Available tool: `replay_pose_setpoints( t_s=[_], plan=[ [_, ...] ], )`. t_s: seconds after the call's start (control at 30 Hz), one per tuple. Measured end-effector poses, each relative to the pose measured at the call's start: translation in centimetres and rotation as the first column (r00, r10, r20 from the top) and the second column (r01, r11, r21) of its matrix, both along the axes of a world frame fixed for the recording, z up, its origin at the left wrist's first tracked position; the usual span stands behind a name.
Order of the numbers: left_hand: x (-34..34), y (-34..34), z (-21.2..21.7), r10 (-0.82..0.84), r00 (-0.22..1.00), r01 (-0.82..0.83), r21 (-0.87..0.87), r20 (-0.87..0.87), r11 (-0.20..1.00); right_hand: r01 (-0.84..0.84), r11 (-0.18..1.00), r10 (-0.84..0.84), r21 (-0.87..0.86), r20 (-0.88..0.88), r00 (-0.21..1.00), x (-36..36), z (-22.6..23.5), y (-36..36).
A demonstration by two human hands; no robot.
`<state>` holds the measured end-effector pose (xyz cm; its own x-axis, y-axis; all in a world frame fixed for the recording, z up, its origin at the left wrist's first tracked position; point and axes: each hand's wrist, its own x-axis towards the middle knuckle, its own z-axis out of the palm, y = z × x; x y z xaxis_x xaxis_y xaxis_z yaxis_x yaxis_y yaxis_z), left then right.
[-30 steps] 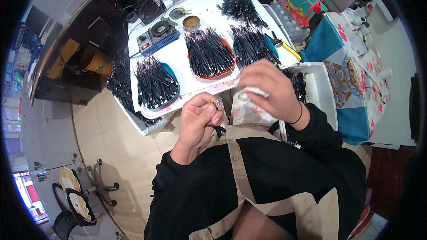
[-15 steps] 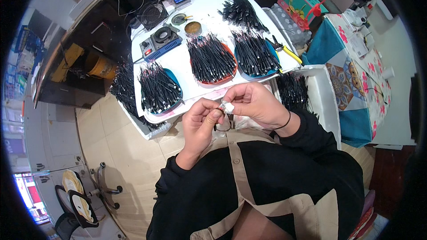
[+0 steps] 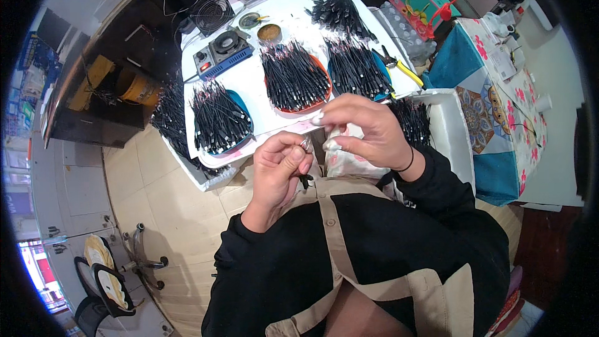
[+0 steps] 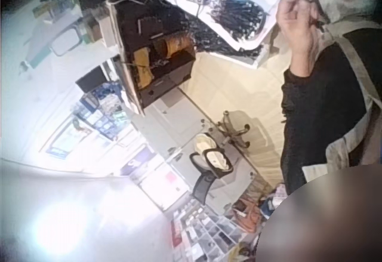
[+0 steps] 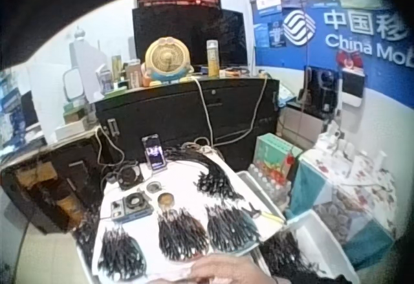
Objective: The person sits on the floor at a low table and repeatedly picks up black wires, strips the ends, and attaches small connectors. They place finished wires into a white bin and continue the process with new wires from the table.
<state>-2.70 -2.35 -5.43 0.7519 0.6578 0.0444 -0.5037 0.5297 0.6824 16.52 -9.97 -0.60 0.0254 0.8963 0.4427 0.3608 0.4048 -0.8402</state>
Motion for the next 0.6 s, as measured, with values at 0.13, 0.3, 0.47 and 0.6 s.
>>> replay_pose_setpoints(
  t_s=[0.13,0.3,0.47,0.6],
  plan=[
    [0.2,-0.1,0.1,-0.023,1.0,0.023,0.008,0.021,1.0,-0.06,0.993,0.041,0.101,0.182,0.982,0.1,0.6,0.9],
    [0.3,-0.1,0.2,-0.024,1.0,0.024,0.014,0.016,1.0,-0.148,0.969,0.093,0.199,0.259,0.961,0.3,0.5,1.8],
    [0.3,-0.1,0.2,0.01,0.999,-0.004,0.16,-0.035,0.987,-0.125,0.984,0.093,0.125,0.233,0.968,0.3,0.3,1.3],
    [0.2,0.0,0.2,0.035,0.996,-0.011,0.274,-0.084,0.962,-0.116,0.992,0.105,0.049,0.182,0.978,0.3,0.0,0.9]
  ],
)
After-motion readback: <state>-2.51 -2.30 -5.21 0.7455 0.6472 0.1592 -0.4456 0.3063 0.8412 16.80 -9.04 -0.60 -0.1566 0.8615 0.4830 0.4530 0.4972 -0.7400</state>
